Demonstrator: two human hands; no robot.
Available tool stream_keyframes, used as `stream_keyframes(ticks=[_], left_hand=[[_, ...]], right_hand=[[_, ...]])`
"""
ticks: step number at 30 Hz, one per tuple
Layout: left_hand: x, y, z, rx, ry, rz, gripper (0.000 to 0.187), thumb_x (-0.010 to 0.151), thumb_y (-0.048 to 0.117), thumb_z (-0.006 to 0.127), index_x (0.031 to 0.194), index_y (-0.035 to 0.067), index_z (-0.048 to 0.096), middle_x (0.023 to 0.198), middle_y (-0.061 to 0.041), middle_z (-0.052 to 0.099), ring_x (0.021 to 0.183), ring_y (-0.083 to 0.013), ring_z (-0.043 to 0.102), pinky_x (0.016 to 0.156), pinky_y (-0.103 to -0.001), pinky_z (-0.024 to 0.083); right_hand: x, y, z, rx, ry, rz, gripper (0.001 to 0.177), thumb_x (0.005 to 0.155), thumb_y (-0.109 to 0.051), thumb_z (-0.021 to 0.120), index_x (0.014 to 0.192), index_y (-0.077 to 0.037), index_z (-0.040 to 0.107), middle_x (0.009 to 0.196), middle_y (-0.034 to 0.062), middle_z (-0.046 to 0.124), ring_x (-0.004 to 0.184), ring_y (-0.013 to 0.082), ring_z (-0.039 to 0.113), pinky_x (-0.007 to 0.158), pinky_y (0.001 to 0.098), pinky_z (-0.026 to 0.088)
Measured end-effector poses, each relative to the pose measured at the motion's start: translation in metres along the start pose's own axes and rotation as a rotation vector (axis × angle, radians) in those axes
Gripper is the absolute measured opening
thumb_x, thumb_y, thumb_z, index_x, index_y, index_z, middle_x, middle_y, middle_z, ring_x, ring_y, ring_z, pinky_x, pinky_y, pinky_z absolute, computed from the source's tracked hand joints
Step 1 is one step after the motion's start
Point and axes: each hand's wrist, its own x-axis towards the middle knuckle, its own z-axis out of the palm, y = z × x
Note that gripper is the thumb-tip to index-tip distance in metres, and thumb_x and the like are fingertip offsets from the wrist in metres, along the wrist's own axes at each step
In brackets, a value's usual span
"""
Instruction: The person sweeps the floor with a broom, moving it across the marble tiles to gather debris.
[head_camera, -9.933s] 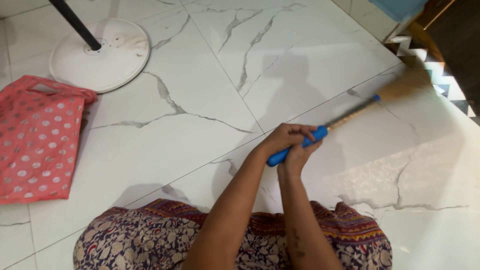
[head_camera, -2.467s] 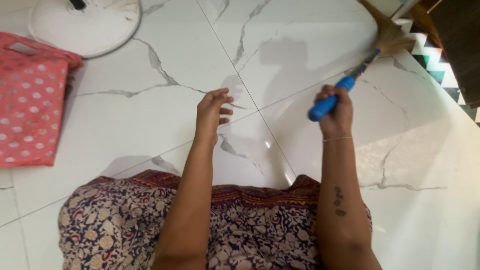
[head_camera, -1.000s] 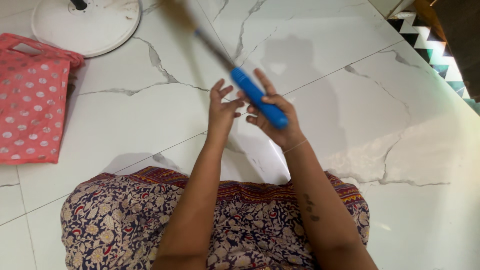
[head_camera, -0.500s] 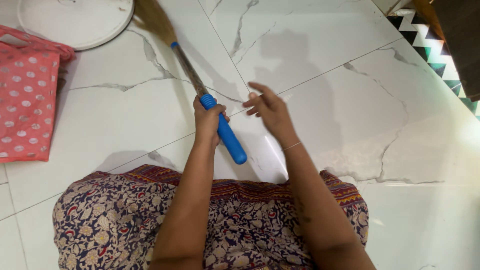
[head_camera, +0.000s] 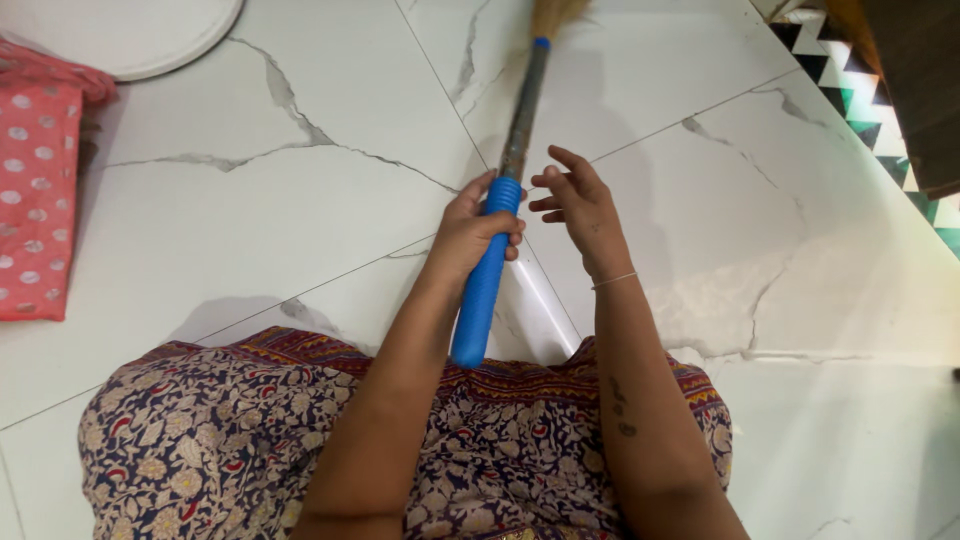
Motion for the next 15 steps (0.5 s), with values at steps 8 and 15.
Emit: stream_keyframes(ticks=[8, 15], left_hand=[[0.000, -0.024, 0.012, -0.164, 0.432, 0.185, 0.091, 0.081, -0.005, 0.061, 0.157, 0.010, 0.015, 0.113, -0.013, 0.058, 0.072, -0.0162, 0.061, 0.055, -0.032, 0.056], [0.005, -0.036, 0.041, -0.466, 0.474, 0.252, 0.093, 0.087, -0.002, 0.057, 0.159, 0.021, 0.003, 0.115, -0.013, 0.051, 0.076, -0.0183, 0.058, 0.060, -0.035, 0.052]], right_hand=[[0.000, 0.005, 0.015, -0.081, -0.105, 0.019, 0.055, 0.097, -0.030, 0.065, 0.146, -0.008, 0.052, 0.110, 0.0113, 0.071, 0.089, 0.0179, 0.074, 0.075, 0.0295, 0.058], [0.002, 0.019, 0.023, -0.011, -0.204, -0.006, 0.056, 0.096, -0.024, 0.063, 0.148, -0.006, 0.052, 0.113, 0.0122, 0.071, 0.092, 0.0163, 0.068, 0.080, 0.0273, 0.056]])
